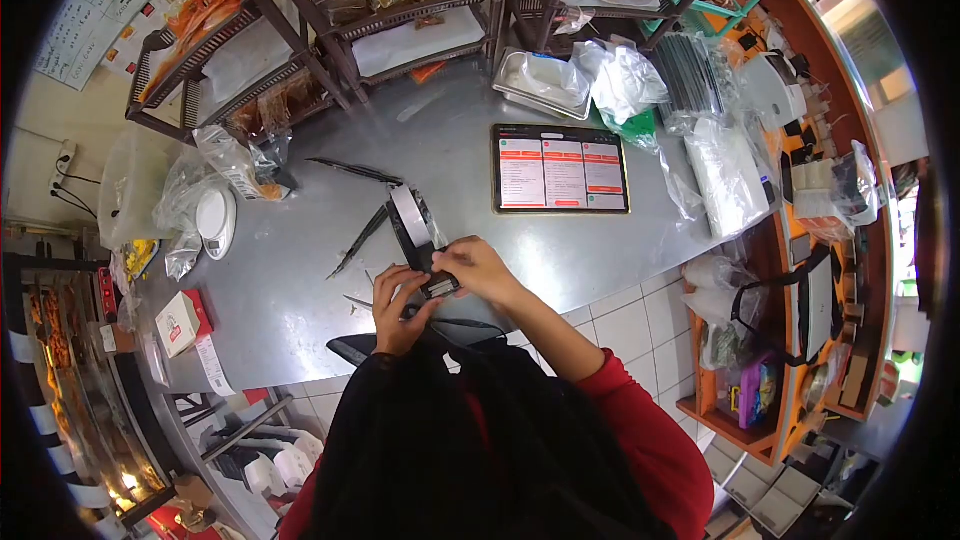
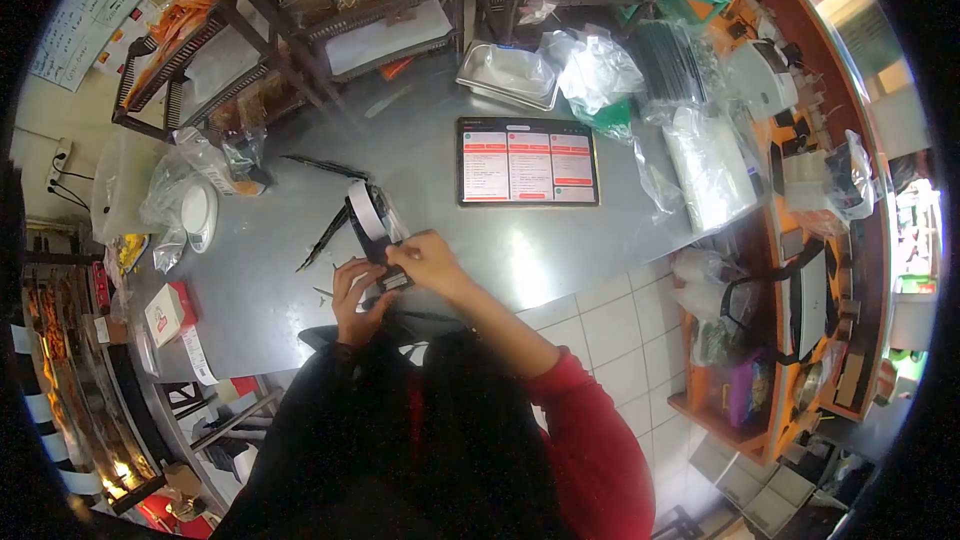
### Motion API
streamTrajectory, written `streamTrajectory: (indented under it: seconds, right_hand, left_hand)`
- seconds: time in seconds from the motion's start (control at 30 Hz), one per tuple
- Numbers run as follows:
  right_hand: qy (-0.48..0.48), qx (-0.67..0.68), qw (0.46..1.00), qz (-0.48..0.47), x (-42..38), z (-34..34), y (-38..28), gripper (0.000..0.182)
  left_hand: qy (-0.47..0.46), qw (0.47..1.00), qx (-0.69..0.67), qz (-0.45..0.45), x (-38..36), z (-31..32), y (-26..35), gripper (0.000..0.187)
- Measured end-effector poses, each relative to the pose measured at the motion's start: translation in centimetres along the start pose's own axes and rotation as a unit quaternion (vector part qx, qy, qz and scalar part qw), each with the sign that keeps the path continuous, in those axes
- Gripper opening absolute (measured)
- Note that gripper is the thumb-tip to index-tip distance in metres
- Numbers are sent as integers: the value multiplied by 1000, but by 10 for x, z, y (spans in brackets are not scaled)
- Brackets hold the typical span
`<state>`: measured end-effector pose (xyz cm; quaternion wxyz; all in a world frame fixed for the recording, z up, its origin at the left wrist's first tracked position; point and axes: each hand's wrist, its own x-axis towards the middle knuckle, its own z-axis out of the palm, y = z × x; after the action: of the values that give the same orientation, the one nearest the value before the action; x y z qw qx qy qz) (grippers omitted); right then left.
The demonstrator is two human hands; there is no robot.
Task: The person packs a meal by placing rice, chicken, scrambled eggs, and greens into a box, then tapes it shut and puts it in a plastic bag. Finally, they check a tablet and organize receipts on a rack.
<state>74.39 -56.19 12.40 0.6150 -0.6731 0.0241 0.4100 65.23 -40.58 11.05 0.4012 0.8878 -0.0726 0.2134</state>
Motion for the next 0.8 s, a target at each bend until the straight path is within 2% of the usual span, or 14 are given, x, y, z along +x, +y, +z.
streamTrajectory:
  seconds: [0.1, 0.2, 0.3, 0.4, 0.43, 0.53, 0.57, 0.6, 0.67, 0.73, 0.77, 0.8]
  right_hand:
    - [-8, 42, 996, -75, -12, -4, 1, 21]
    - [9, 219, 966, -135, -34, 3, 11, 13]
    - [16, 117, 953, -280, -62, 12, 7, 3]
    - [73, -61, 927, -363, -62, 14, 32, 6]
    - [131, -181, 894, -389, -62, 14, 35, 6]
    - [183, -449, 841, -239, -62, 10, 39, 15]
    - [281, -581, 722, -250, -60, 7, 48, 17]
    - [285, -592, 731, -184, -55, 0, 59, 16]
    - [226, -444, 849, -174, -74, -12, 45, 11]
    - [177, -166, 957, -158, -89, -4, 22, 8]
    - [138, -19, 981, -136, -93, 7, 10, 7]
    - [121, 23, 981, -150, -95, 21, -2, 5]
  left_hand:
    - [1, 999, 15, 30, 2, 0, -4, 40]
    - [-3, 998, 36, 45, 2, -1, -9, 41]
    - [-3, 997, 58, 45, 0, -2, -9, 43]
    - [3, 997, 64, 49, 1, -1, -11, 43]
    - [6, 997, 63, 48, 0, -1, -11, 43]
    - [13, 997, 50, 49, -1, 3, -10, 39]
    - [6, 998, 46, 47, -1, 3, -10, 40]
    - [-5, 998, 44, 45, -3, 0, -11, 42]
    - [-48, 997, 32, 43, 5, -10, -10, 47]
    - [-111, 993, 23, 19, 5, -34, 1, 54]
    - [-121, 993, -3, 12, -3, -47, -3, 60]
    - [-103, 995, 8, -4, -13, -63, -9, 59]
